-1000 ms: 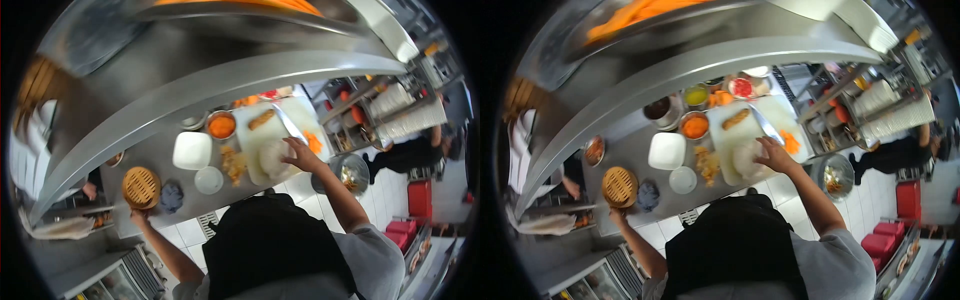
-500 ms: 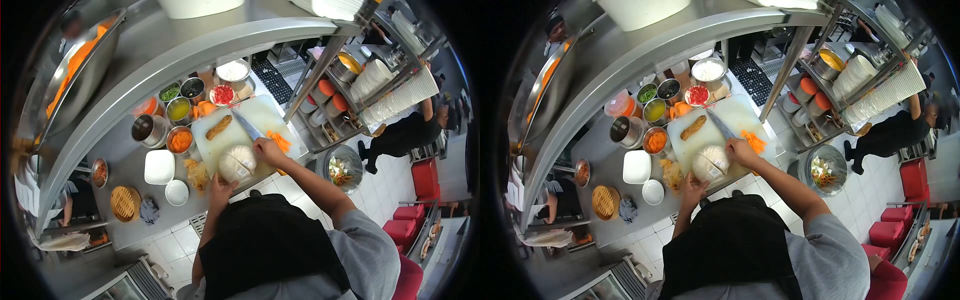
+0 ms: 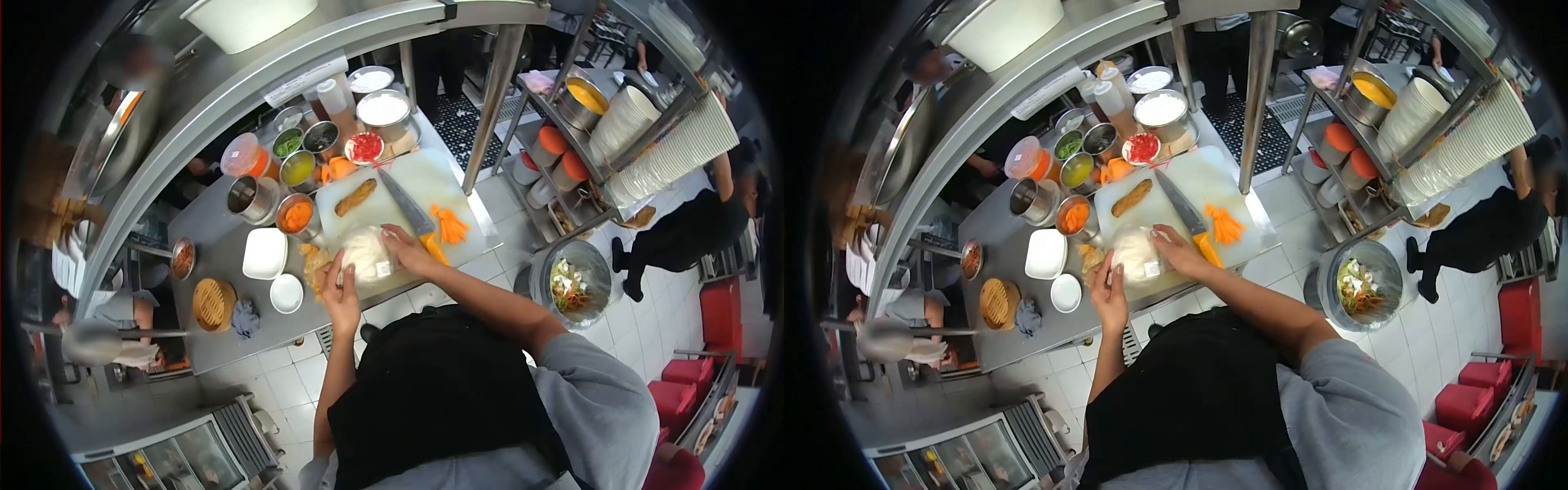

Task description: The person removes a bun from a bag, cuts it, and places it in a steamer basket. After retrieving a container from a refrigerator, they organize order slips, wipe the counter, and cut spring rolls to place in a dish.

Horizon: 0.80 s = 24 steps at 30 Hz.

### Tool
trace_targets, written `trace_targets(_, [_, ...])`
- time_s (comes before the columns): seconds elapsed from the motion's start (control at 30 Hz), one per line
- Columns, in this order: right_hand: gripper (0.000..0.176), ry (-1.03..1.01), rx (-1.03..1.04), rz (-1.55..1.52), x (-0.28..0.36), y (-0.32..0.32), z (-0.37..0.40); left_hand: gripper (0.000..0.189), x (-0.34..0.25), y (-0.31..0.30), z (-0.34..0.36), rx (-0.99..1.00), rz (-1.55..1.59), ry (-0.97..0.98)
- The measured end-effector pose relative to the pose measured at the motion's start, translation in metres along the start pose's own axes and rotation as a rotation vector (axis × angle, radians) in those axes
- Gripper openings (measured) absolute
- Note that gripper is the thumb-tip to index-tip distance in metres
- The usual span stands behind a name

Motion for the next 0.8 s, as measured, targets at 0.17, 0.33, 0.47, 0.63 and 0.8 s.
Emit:
trace_targets(0.17, [0.078,0.030,0.239,-0.504,-0.038,0.032,-0.020,0.021,-0.089,-0.005,-0.006,-0.081,-0.383,0.398])
trace_targets(0.33, [0.085,0.128,0.441,-0.652,-0.016,0.052,0.007,0.021,-0.146,-0.010,0.017,0.038,-0.587,0.488])
trace_targets(0.47, [0.087,0.104,0.490,-0.680,-0.014,0.064,0.012,0.023,-0.119,-0.020,0.022,0.040,-0.600,0.541])
trace_targets(0.63, [0.097,0.057,0.612,-0.733,-0.004,0.073,0.023,0.012,-0.113,-0.035,0.018,-0.032,-0.543,0.395])
trace_targets(0.8, [0.106,0.081,0.813,-0.841,-0.011,0.090,0.026,0.007,-0.071,-0.049,0.002,-0.157,0.102,-0.022])
Point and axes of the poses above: each hand's wrist, its own z-axis away from the middle knuckle, its own y-axis out of the palm, x = y × z, the point moved 4 cm from there along -z, towards the middle knuckle, and after that the axes turned 3 degrees about -z, right-handed, at the moved point
